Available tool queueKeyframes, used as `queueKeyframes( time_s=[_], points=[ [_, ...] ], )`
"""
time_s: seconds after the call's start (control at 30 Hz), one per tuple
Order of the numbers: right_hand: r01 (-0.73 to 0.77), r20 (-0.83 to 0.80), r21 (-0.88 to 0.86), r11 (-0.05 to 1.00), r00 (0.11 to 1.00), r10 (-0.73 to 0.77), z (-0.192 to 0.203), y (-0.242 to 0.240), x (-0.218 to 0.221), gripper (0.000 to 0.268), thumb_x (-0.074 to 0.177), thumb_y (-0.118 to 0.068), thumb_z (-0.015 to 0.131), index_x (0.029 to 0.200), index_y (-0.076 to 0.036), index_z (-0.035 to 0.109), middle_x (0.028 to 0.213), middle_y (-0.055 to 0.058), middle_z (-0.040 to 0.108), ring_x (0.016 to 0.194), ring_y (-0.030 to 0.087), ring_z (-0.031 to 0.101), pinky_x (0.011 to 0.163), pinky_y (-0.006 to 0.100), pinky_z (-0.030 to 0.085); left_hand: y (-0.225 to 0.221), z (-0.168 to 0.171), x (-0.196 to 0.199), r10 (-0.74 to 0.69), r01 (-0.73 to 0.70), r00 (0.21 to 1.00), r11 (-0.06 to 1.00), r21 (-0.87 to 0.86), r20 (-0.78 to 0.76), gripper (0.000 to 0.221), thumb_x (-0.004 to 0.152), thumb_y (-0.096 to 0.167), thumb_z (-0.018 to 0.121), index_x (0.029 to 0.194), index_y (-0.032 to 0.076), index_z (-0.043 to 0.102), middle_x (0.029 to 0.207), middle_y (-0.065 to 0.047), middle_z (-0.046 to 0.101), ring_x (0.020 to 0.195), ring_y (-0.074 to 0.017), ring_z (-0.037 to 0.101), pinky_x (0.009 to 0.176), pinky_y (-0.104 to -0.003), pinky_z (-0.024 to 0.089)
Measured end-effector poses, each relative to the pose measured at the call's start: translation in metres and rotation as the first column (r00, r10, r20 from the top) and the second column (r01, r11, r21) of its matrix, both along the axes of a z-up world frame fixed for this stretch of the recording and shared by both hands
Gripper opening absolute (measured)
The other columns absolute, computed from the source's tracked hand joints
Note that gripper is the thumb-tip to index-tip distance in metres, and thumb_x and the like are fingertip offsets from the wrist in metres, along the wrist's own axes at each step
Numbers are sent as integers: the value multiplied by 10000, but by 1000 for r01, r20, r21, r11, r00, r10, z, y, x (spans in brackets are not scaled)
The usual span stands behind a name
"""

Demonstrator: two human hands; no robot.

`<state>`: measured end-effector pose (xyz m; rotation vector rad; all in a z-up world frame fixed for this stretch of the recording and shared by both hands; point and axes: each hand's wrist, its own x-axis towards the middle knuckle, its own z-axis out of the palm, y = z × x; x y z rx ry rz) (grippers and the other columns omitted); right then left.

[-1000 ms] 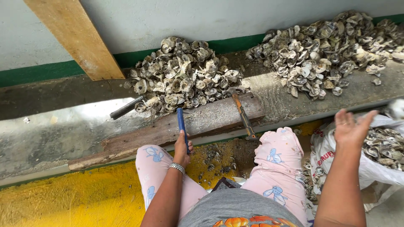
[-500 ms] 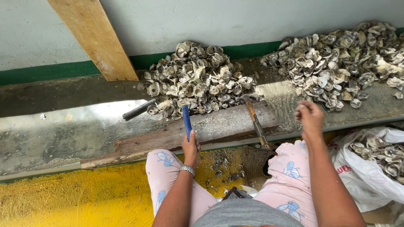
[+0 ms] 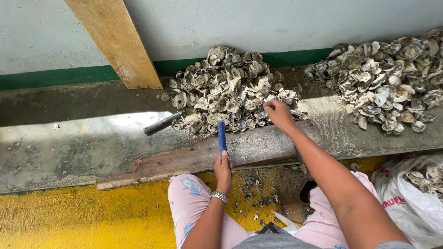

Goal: Smashing and processing oyster shells using a hammer and a punch tool on a wooden block.

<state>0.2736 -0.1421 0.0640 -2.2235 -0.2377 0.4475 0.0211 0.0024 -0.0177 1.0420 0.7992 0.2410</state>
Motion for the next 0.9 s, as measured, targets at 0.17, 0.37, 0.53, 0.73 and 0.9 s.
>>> queueKeyframes(
  time_s=[0.17, 0.37, 0.53, 0.73, 0.9],
  points=[
    [-67, 401, -40, 997, 913, 78, -13, 41, 78, 160, 971, -127, 632, 1093, -70, 719, 1076, 91, 654, 951, 210, 664, 846, 378, 535, -2, 7, 6, -27, 26, 999, 999, -26, -30, 328, 1018, 429, 545, 879, 135, 588, 561, 56, 505, 429, -49, 433, 375, -223, 355],
    [-55, 655, -112, 992, 746, 116, -8, 96, 137, 306, 860, -169, 721, 1147, -71, 680, 1223, 168, 563, 1124, 392, 563, 944, 500, 470, 3, -6, 11, 4, -4, 1000, 998, -66, 2, 331, 1025, 427, 554, 892, 124, 558, 557, 55, 464, 431, -46, 401, 384, -222, 333],
    [-12, 494, -266, 964, 857, 146, 16, 149, 153, 448, 949, -246, 700, 1378, -151, 612, 1399, 172, 520, 1277, 396, 527, 1066, 516, 460, 2, -12, 13, 22, -23, 1000, 995, -96, -11, 298, 1021, 409, 560, 923, 128, 575, 560, 54, 466, 437, -45, 404, 386, -221, 323],
    [-274, 552, -310, 911, 728, 407, -27, 205, 194, 815, 757, 59, 541, 1541, -117, 404, 1577, 197, 332, 1356, 485, 390, 1106, 549, 396, 3, -15, 17, 13, -20, 997, 996, -89, -73, 310, 1004, 422, 555, 920, 131, 621, 544, 48, 463, 419, -54, 388, 374, -229, 312],
    [-215, 306, -554, 804, 846, 437, 29, 196, 164, 517, 934, -226, 631, 1423, -104, 517, 1287, 214, 606, 1115, 395, 627, 966, 527, 503, 5, -22, 16, 15, -17, 1000, 994, -108, -19, 304, 1016, 416, 569, 929, 129, 616, 563, 57, 464, 440, -44, 393, 388, -222, 314]
  ],
)
